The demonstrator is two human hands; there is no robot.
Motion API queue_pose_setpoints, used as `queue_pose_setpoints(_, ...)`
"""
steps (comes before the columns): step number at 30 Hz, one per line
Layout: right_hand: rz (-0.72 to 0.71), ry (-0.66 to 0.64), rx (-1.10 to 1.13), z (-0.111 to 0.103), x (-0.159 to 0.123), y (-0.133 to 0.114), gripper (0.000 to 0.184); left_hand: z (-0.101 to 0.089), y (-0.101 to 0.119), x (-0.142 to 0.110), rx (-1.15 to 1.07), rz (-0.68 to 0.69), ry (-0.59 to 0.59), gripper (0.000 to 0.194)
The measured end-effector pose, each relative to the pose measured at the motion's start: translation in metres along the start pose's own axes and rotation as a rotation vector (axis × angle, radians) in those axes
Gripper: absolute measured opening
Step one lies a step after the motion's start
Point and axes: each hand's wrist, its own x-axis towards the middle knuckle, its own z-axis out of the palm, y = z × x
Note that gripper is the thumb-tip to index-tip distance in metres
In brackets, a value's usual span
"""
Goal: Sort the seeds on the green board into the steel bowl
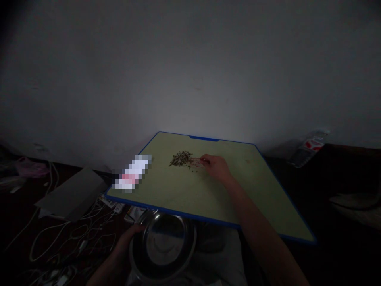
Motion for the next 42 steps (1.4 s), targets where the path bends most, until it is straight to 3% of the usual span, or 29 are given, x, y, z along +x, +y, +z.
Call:
queue_pose_setpoints(4,-0.026,0.014,-0.049,0.002,0.001,0.001,0.020,-0.001,0.000,0.001,0.006,-0.057,-0.036,0.020)
queue_pose_setpoints(14,-0.060,0.007,-0.100,0.000,-0.002,0.004,0.021,-0.002,-0.003,0.002,0.006,-0.047,-0.082,0.019)
queue_pose_setpoints(20,-0.053,-0.008,-0.121,-0.005,-0.004,0.001,0.022,-0.003,-0.005,0.003,0.004,-0.006,-0.031,0.012)
queue_pose_setpoints(26,-0.026,-0.020,-0.099,-0.006,-0.004,0.005,0.020,-0.005,-0.005,0.002,-0.003,-0.029,-0.088,0.018)
queue_pose_setpoints(42,-0.030,-0.030,-0.087,-0.013,-0.006,0.004,0.017,-0.003,-0.002,0.000,0.031,-0.023,-0.049,0.014)
